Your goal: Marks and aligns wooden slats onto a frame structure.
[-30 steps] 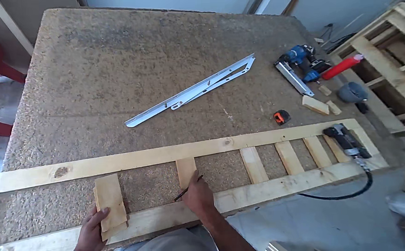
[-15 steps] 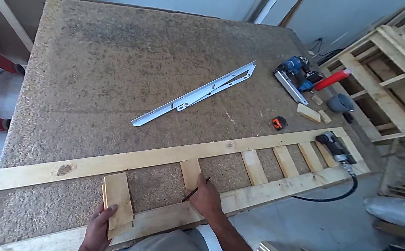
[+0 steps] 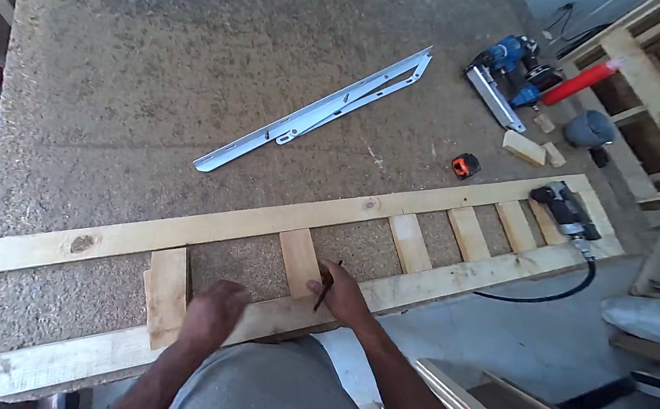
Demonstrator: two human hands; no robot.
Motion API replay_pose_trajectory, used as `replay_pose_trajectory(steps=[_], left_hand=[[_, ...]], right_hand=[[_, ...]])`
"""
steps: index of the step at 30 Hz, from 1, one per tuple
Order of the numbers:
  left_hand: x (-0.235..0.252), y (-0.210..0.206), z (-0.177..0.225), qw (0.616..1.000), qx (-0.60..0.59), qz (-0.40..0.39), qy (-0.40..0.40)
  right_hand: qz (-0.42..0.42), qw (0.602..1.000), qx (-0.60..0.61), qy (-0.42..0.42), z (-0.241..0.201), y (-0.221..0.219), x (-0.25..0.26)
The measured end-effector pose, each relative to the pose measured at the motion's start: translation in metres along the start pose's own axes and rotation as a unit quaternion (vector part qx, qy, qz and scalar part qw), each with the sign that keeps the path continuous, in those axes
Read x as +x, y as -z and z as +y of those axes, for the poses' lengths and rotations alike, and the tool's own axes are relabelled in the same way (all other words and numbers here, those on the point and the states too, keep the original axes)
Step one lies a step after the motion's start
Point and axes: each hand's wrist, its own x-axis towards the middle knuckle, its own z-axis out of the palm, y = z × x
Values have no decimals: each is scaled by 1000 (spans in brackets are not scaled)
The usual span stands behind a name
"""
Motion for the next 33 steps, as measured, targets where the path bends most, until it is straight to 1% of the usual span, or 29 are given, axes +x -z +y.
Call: replay_pose_trajectory(steps=[1,2,4,7,10,13,17,20,23,25,33], left_hand=[[14,-14,14,998,5,-63,-3],[27,-29,28,994,10,-106,-4],[46,-53,48,990,25,-139,7],[60,-69,60,992,3,-122,41],[65,-70,69,988,-55,-112,90],[65,-69,75,985,-90,-99,113],[62,-75,74,985,-101,-78,117],[59,-76,71,984,-111,-61,121],[59,-76,69,983,-116,-62,128],[59,-76,68,983,-115,-67,123],[59,-79,66,986,-105,-55,117]], right_hand=[[-29,999,-13,12,7,5,1],[-53,998,-20,22,12,8,1],[-84,996,-6,23,15,12,5],[-100,994,49,15,15,15,14],[-117,990,82,10,15,19,18],[-117,987,103,32,18,22,17],[-91,985,130,64,25,15,15],[-87,986,121,75,23,13,17],[-99,987,98,77,23,12,19],[-102,985,105,87,24,13,17],[-76,987,95,100,25,9,14]])
